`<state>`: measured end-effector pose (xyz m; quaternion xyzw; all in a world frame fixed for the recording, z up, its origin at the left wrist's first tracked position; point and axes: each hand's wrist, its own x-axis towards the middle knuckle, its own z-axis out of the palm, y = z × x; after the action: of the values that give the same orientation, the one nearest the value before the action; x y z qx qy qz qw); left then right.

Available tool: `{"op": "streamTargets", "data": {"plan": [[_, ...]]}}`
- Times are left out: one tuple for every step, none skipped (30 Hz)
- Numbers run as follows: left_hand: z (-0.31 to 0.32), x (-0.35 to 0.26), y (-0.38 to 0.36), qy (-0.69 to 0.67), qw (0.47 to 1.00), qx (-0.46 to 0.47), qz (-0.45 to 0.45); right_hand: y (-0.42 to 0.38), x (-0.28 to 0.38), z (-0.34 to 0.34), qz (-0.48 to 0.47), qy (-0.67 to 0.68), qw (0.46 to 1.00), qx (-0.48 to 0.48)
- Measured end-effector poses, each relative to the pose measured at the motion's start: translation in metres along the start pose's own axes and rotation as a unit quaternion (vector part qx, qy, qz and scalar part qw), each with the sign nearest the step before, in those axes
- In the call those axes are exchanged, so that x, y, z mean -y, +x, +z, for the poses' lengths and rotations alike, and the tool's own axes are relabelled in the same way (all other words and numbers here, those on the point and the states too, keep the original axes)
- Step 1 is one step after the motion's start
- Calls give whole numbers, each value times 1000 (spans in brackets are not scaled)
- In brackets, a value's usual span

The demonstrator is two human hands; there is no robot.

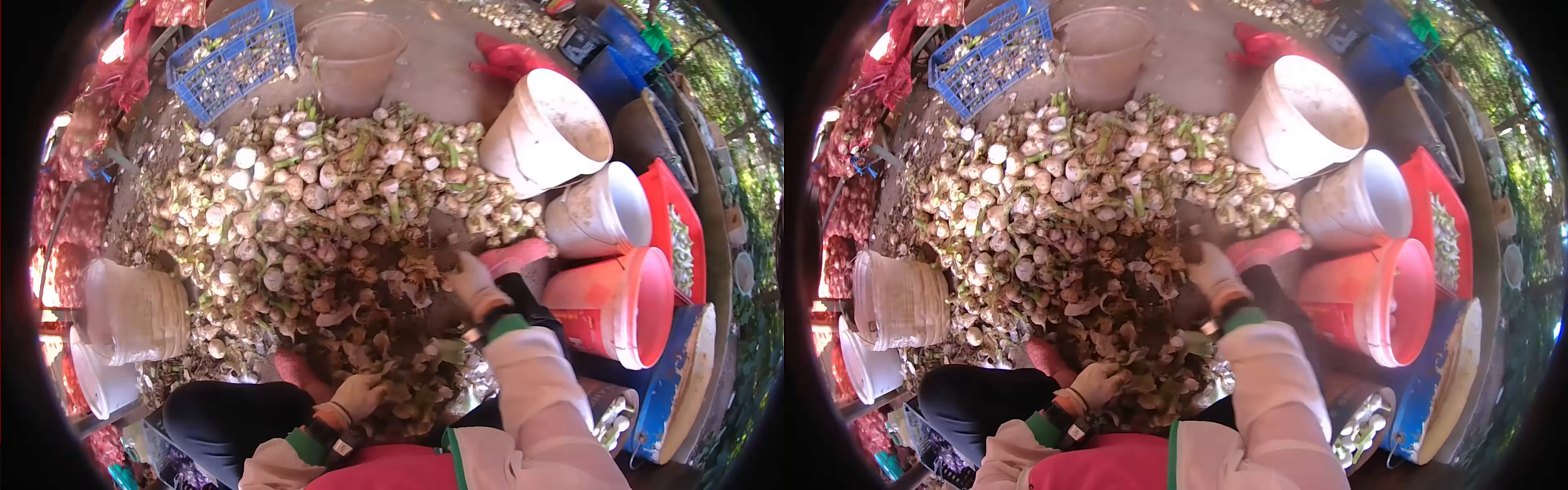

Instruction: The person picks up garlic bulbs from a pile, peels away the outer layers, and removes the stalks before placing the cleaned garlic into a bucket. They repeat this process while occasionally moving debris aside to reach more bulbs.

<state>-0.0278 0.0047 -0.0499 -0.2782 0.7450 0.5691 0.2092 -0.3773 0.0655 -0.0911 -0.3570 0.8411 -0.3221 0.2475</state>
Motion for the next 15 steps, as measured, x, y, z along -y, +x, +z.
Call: {"op": "streamTargets", "data": {"plan": [[3, 17, 4, 45, 992, -52, 104, 7, -8, 39, -9, -112, 994, 10], [-3, 13, 2, 45, 993, -56, 94, 11, -20, 70, -21, -222, 975, 17], [-11, -2, -4, -53, 996, -66, 24, 13, -21, 80, -24, -217, 976, 24], [-17, -11, -7, -150, 985, -76, -45, 13, -23, 87, 31, -162, 986, 5], [-19, -9, -6, -151, 984, -78, -50, 10, -15, 90, 88, -107, 990, -15], [-20, -6, -4, -145, 980, -112, -78, 6, -7, 91, 164, -31, 984, -62], [-22, -5, -2, -139, 974, -146, -100, -4, 3, 90, 163, -35, 984, -61], [-28, -12, -2, -227, 960, -121, -112, -17, 30, 80, 180, 69, 979, -74], [-19, -4, 6, -234, 959, -123, -106, -33, 59, 72, 192, 172, 962, -86], [-5, 12, 22, -333, 925, -182, -16, -56, 85, 72, 178, 291, 939, -40], [3, 20, 25, -422, 872, -239, 73, -82, 109, 78, 161, 408, 899, 9], [3, 7, 20, -421, 870, -245, 76, -110, 125, 85, 22, 285, 958, -7], [-1, -16, 16, -591, 772, -223, 72, -134, 140, 89, -119, 154, 981, -21], [-6, -30, 6, -738, 644, -191, 66, -149, 164, 81, -126, 157, 979, -16], [-12, -33, -7, -736, 644, -194, 72, -160, 190, 67, -229, 10, 969, -93]]}}
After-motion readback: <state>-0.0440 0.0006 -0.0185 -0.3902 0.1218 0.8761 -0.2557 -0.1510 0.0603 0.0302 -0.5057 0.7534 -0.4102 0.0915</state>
